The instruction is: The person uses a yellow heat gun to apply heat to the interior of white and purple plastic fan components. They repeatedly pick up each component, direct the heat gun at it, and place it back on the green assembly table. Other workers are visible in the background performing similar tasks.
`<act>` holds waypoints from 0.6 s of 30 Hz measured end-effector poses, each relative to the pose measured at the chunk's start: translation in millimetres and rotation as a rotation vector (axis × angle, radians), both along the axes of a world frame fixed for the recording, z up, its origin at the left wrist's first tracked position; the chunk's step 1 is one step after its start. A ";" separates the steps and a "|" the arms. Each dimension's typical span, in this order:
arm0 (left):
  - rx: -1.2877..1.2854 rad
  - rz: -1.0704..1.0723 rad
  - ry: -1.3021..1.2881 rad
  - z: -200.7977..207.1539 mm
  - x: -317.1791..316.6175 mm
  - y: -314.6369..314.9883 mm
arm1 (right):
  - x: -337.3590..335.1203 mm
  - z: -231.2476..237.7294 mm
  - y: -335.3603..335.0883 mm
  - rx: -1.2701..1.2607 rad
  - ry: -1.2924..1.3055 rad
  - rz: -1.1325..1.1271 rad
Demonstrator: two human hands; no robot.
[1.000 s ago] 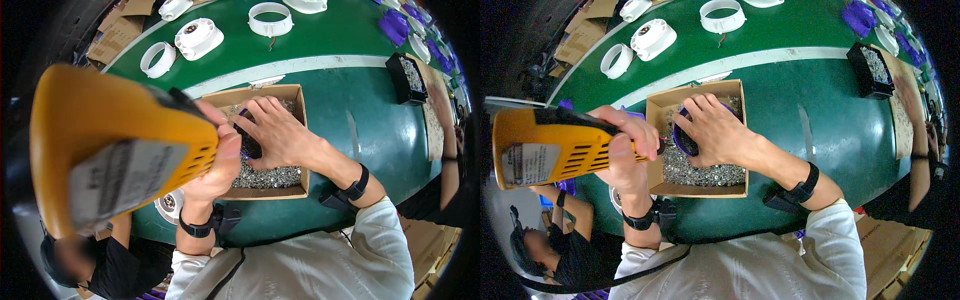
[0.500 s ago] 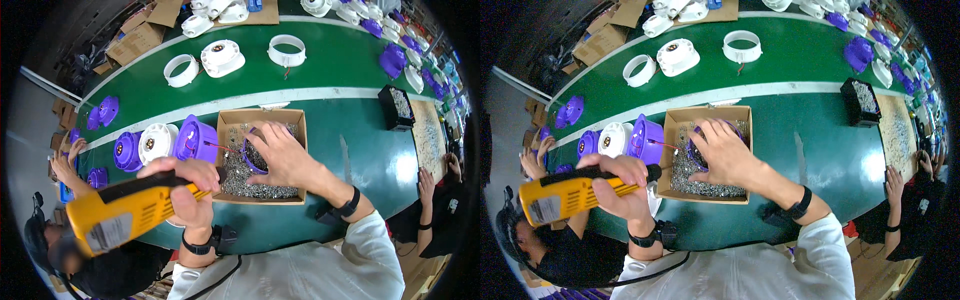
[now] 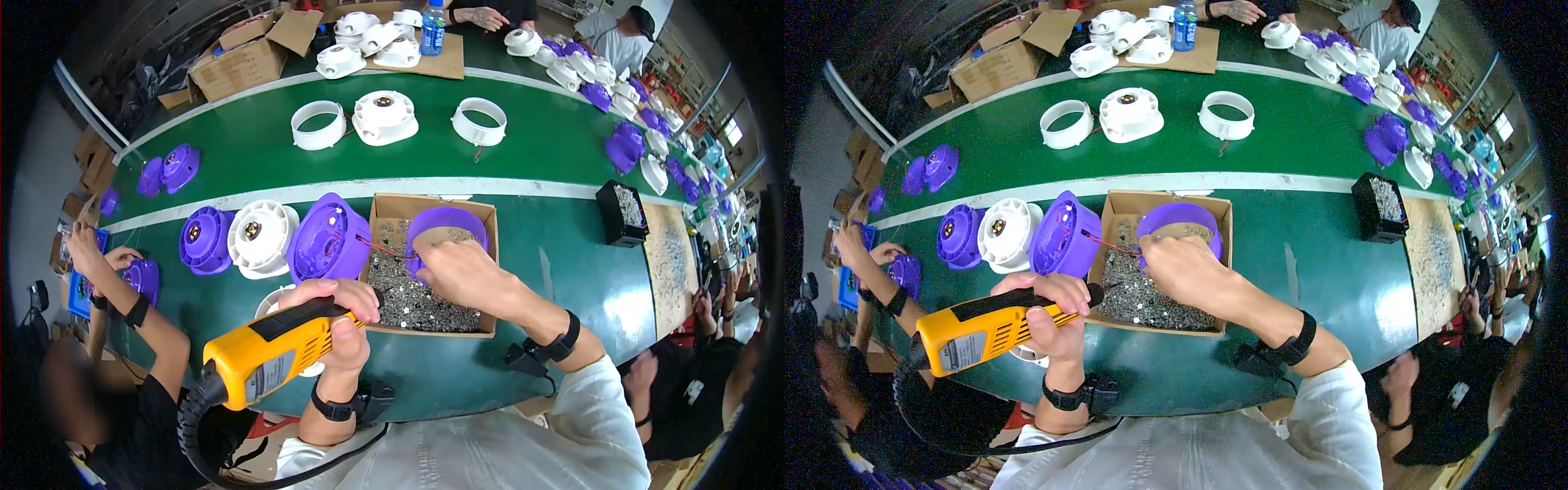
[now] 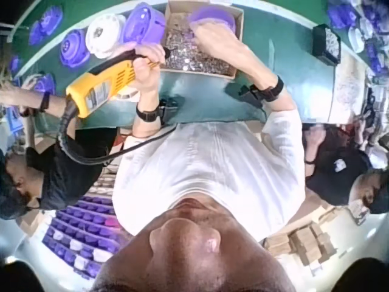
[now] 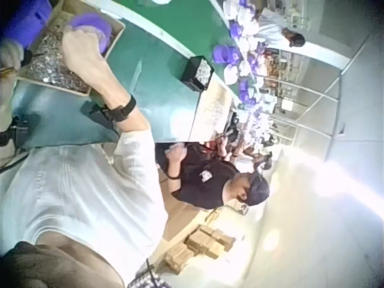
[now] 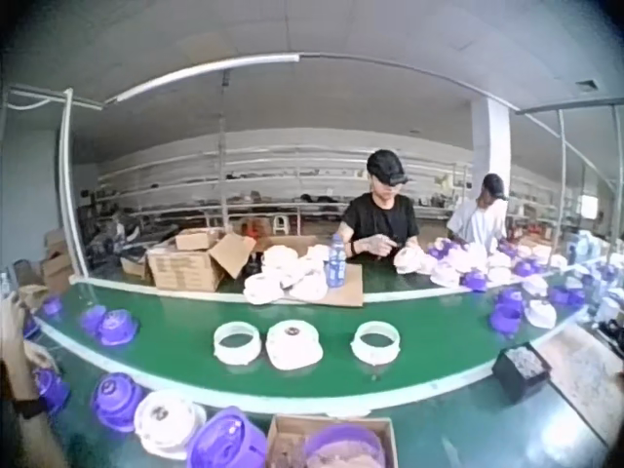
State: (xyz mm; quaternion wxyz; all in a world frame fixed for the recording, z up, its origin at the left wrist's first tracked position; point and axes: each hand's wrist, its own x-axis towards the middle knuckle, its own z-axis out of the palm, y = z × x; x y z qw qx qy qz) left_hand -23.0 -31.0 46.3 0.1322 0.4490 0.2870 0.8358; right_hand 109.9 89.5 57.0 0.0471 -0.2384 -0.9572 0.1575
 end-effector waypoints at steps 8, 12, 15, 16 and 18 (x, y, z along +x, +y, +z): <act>0.003 0.014 0.015 -5.8 -7.7 -0.8 | -18.1 31.2 -7.8 0.130 0.084 -0.043; 0.004 -0.011 -0.056 -7.4 -9.0 -4.3 | -27.4 29.8 -3.8 0.227 0.070 -0.072; 0.010 -0.013 -0.051 -10.0 -9.7 -4.4 | -33.7 34.1 -0.9 0.264 -0.036 -0.044; 0.013 -0.016 -0.045 -10.1 -10.5 -4.2 | -34.2 33.4 1.2 0.261 -0.032 -0.030; 0.012 -0.028 -0.045 -9.9 -10.3 -5.6 | -34.1 30.6 6.2 0.254 -0.025 -0.002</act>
